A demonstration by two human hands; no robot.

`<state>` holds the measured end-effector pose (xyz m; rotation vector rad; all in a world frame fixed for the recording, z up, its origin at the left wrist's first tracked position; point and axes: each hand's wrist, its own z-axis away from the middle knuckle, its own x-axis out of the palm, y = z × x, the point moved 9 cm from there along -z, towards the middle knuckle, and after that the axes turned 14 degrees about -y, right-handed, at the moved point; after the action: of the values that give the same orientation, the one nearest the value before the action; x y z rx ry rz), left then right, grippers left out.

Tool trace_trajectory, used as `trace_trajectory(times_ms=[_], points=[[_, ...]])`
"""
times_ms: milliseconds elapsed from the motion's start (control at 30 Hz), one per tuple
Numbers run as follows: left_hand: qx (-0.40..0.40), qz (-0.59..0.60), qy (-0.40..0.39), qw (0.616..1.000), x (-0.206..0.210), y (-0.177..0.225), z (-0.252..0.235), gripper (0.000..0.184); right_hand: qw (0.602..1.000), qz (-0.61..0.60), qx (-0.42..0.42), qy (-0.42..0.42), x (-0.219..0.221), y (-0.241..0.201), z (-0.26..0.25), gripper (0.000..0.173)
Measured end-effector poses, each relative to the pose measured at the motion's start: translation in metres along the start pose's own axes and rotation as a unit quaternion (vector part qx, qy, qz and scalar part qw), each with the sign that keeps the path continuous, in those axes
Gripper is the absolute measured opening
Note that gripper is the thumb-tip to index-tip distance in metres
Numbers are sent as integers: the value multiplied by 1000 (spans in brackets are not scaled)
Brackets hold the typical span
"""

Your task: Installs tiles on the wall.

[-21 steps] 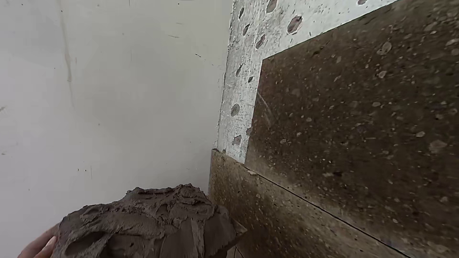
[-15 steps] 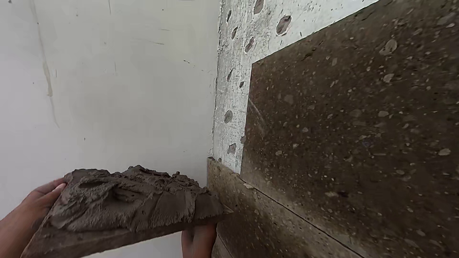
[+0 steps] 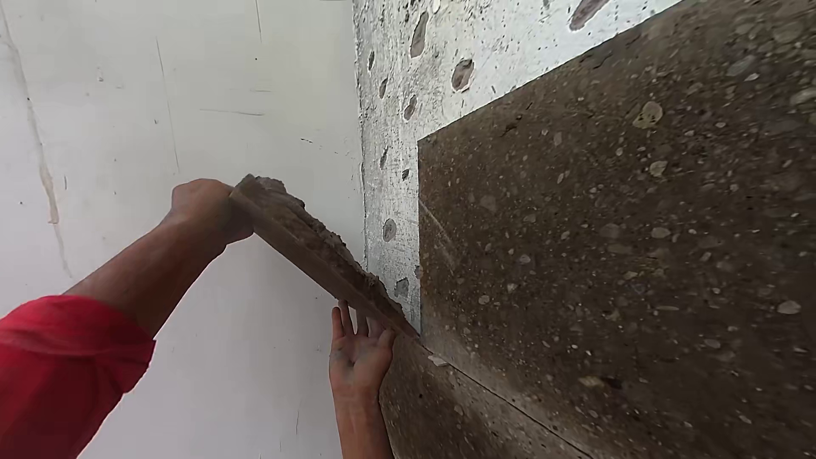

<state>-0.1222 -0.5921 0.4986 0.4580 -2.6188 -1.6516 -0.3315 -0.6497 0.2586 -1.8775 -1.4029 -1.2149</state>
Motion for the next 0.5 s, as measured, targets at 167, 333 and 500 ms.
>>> trace_trajectory(times_ms=[167, 333, 500], points=[[-23, 65, -14, 998, 37, 7, -45, 26, 998, -31, -25, 46, -8, -1, -10, 61], [-16, -10, -48, 999, 73, 24, -72, 24, 996, -50, -33, 68, -15, -1, -14, 61], [3, -77, -79, 994, 107, 42, -87, 23, 994, -57, -41, 83, -16, -4, -19, 62]])
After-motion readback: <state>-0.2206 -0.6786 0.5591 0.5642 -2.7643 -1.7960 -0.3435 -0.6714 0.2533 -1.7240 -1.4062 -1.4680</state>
